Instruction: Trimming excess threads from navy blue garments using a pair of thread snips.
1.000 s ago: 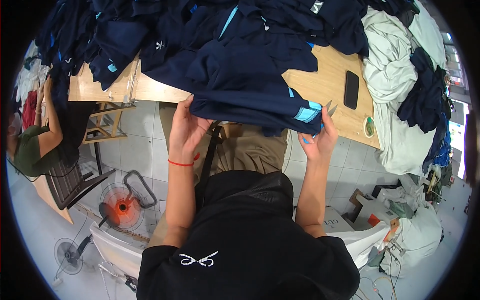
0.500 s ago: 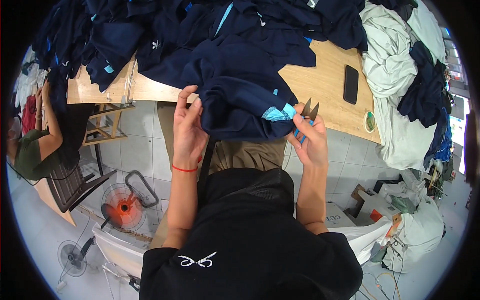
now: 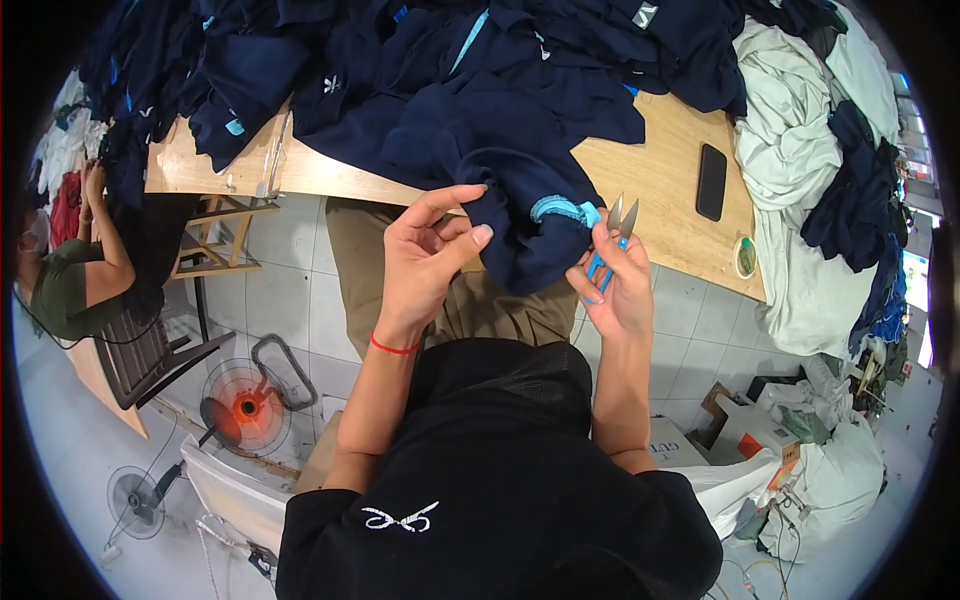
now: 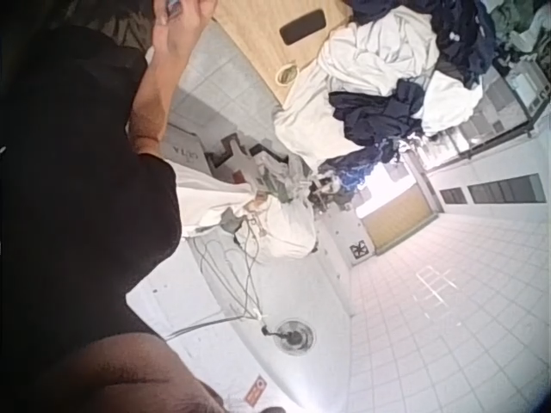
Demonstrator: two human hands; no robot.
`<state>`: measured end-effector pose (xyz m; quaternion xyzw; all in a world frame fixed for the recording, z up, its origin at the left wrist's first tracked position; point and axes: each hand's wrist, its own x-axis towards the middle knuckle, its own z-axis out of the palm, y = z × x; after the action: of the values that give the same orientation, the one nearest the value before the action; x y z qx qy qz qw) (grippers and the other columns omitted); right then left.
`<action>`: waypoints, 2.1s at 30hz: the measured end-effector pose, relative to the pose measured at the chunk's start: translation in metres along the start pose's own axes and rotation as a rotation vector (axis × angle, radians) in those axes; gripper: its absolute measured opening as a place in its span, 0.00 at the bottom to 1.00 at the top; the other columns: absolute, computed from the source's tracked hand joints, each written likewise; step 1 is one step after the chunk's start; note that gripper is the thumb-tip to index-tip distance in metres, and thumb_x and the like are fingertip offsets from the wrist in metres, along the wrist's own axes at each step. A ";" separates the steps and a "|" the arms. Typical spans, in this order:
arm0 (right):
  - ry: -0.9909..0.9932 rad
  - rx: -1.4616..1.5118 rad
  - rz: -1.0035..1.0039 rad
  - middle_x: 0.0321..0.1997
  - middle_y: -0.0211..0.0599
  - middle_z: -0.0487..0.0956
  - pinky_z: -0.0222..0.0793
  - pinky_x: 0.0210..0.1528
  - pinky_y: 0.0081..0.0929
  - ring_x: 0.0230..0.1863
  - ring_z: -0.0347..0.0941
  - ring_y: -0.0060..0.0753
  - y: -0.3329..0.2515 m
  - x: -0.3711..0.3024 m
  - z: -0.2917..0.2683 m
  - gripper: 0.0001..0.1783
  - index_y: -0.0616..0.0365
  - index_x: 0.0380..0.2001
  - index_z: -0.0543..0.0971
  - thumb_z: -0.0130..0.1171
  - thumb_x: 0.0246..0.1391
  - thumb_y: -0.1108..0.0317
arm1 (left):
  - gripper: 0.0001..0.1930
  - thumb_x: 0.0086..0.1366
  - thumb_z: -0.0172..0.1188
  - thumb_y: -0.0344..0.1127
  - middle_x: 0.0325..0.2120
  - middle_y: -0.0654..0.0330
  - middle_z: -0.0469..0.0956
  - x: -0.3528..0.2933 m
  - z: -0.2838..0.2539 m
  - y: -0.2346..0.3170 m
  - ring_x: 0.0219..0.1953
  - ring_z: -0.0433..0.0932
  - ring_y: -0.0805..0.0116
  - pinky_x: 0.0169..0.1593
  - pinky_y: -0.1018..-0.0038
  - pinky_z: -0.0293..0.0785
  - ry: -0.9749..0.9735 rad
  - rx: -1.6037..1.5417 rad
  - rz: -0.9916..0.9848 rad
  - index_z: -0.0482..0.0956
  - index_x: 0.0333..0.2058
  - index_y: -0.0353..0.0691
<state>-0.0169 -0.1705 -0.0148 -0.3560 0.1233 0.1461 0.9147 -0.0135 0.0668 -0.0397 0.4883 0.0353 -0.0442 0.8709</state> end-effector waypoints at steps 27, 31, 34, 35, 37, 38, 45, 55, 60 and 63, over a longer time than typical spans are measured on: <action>0.258 0.406 -0.003 0.35 0.38 0.84 0.47 0.17 0.20 0.15 0.57 0.23 -0.032 0.001 -0.042 0.13 0.57 0.42 0.80 0.53 0.74 0.60 | 0.35 0.71 0.55 0.26 0.73 0.43 0.64 0.013 -0.036 0.008 0.75 0.65 0.52 0.80 0.52 0.58 0.041 -1.190 -0.001 0.58 0.75 0.33; 0.251 0.176 -0.028 0.25 0.31 0.79 0.50 0.12 0.22 0.13 0.62 0.25 -0.036 -0.006 -0.030 0.11 0.55 0.37 0.78 0.53 0.66 0.60 | 0.33 0.72 0.55 0.31 0.72 0.43 0.66 0.007 -0.046 0.004 0.75 0.65 0.50 0.78 0.45 0.57 0.013 -1.101 -0.017 0.63 0.75 0.41; 0.212 0.182 -0.076 0.23 0.32 0.78 0.51 0.10 0.24 0.10 0.60 0.27 -0.035 -0.009 -0.025 0.09 0.56 0.36 0.75 0.52 0.62 0.62 | 0.31 0.73 0.55 0.32 0.71 0.43 0.67 0.008 -0.046 0.001 0.74 0.65 0.47 0.78 0.41 0.56 -0.089 -1.101 0.010 0.66 0.73 0.42; 0.140 0.167 -0.086 0.23 0.32 0.78 0.51 0.10 0.24 0.11 0.60 0.27 -0.036 -0.009 -0.027 0.09 0.56 0.36 0.75 0.52 0.62 0.62 | 0.31 0.73 0.55 0.32 0.71 0.43 0.67 0.009 -0.045 0.001 0.74 0.65 0.47 0.78 0.41 0.56 -0.089 -1.102 0.008 0.66 0.73 0.42; 0.068 0.152 -0.098 0.24 0.33 0.78 0.52 0.10 0.25 0.11 0.61 0.28 -0.039 -0.010 -0.031 0.09 0.56 0.37 0.75 0.52 0.62 0.62 | 0.29 0.72 0.55 0.32 0.72 0.42 0.66 0.010 -0.043 0.003 0.74 0.64 0.42 0.77 0.40 0.57 -0.109 -1.067 0.011 0.69 0.71 0.42; 0.017 0.149 -0.082 0.25 0.34 0.78 0.53 0.12 0.24 0.14 0.64 0.27 -0.041 -0.010 -0.030 0.08 0.55 0.36 0.74 0.53 0.64 0.63 | 0.29 0.72 0.55 0.32 0.72 0.42 0.66 0.011 -0.044 0.003 0.74 0.64 0.42 0.77 0.40 0.57 -0.111 -1.067 0.012 0.69 0.71 0.42; 0.023 0.226 -0.044 0.42 0.35 0.85 0.55 0.19 0.21 0.29 0.73 0.19 -0.030 -0.011 -0.034 0.04 0.54 0.44 0.79 0.55 0.72 0.70 | 0.25 0.80 0.55 0.43 0.66 0.43 0.70 0.047 -0.006 0.040 0.69 0.71 0.52 0.67 0.59 0.73 0.064 0.065 0.141 0.70 0.69 0.37; 0.207 0.024 0.064 0.33 0.27 0.78 0.50 0.17 0.15 0.28 0.71 0.14 0.001 -0.013 0.037 0.05 0.55 0.41 0.79 0.60 0.68 0.79 | 0.18 0.81 0.57 0.39 0.49 0.52 0.86 -0.021 0.024 -0.027 0.50 0.84 0.68 0.56 0.71 0.78 -0.429 0.138 -0.180 0.82 0.54 0.27; 0.209 0.041 0.019 0.31 0.28 0.77 0.49 0.18 0.14 0.28 0.71 0.14 0.010 -0.016 0.049 0.07 0.57 0.38 0.80 0.62 0.65 0.83 | 0.19 0.80 0.57 0.36 0.57 0.54 0.80 -0.016 0.046 -0.034 0.61 0.79 0.63 0.68 0.61 0.73 -0.162 -0.301 -0.133 0.75 0.63 0.33; 0.237 -0.105 -0.059 0.34 0.32 0.79 0.50 0.18 0.14 0.25 0.69 0.14 0.016 -0.014 0.050 0.06 0.62 0.33 0.81 0.64 0.64 0.82 | 0.14 0.77 0.61 0.28 0.50 0.59 0.85 -0.012 0.043 -0.024 0.50 0.82 0.73 0.58 0.74 0.77 -0.030 -0.201 -0.044 0.81 0.58 0.31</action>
<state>-0.0294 -0.1267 0.0158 -0.4214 0.2121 0.0826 0.8779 -0.0274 0.0187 -0.0361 0.3970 0.0371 -0.0670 0.9146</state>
